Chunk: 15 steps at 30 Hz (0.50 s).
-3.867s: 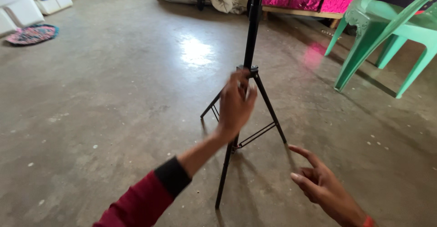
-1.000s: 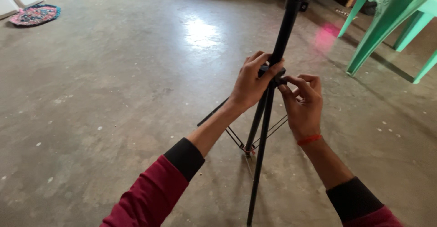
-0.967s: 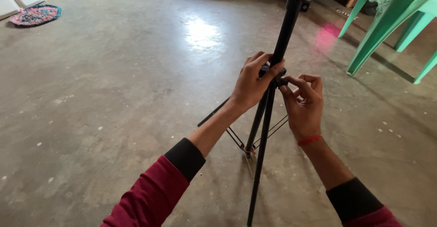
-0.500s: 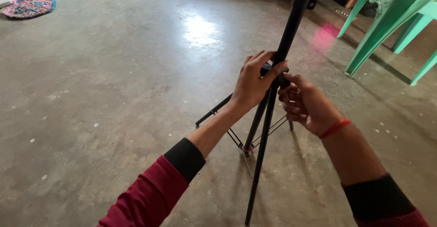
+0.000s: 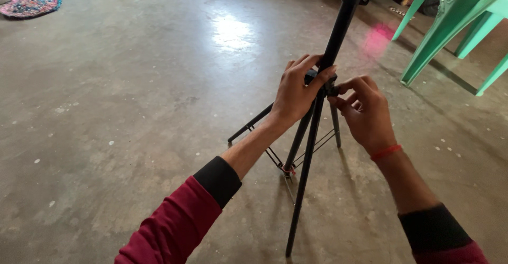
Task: The person assembles a black tripod stand by extending its legs and tightening the locking mechanisms. They then extend the central vertical pole and secure it at a desired height. Finally, they attach a mounting head to the top of the pole.
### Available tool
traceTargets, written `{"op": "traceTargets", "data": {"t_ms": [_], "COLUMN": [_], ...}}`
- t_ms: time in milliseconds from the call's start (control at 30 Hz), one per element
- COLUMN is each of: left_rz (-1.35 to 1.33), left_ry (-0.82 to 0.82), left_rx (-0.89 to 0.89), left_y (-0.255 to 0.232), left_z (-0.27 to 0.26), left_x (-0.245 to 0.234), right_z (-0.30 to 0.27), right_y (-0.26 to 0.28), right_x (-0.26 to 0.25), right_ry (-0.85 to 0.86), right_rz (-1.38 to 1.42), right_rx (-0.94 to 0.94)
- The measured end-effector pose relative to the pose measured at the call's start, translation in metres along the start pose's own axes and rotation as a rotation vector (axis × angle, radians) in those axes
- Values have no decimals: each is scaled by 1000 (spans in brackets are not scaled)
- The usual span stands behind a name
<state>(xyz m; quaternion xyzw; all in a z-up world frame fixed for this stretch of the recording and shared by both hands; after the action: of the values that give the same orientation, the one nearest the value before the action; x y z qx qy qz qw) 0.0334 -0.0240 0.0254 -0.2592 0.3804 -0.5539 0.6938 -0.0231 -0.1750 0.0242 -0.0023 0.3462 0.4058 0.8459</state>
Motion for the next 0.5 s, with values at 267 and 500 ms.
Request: {"op": "traceTargets", "data": {"t_ms": [267, 500], "left_rz": [26, 16], "left_ry": [-37, -34], "left_rx": [19, -1], "left_y": [-1, -2], "left_z": [-3, -4], "left_x": [2, 3], "right_z": [-12, -13], "right_y": [-19, -23], "right_x": [5, 16], "right_ry": [107, 160], "right_rz": [513, 693], "right_rx": [562, 955]}}
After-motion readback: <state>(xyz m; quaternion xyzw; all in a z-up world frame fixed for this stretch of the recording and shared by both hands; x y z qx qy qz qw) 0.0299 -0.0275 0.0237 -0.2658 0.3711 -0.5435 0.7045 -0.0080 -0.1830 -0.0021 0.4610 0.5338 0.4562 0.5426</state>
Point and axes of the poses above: each hand's wrist, its own z-axis towards the middle knuckle, its own x-axis out of the palm, y = z × x, the point moved 6 cm from there along z, towards the middle knuckle, and after that the axes turned 15 degrees about -x, right-handed, at the moved point
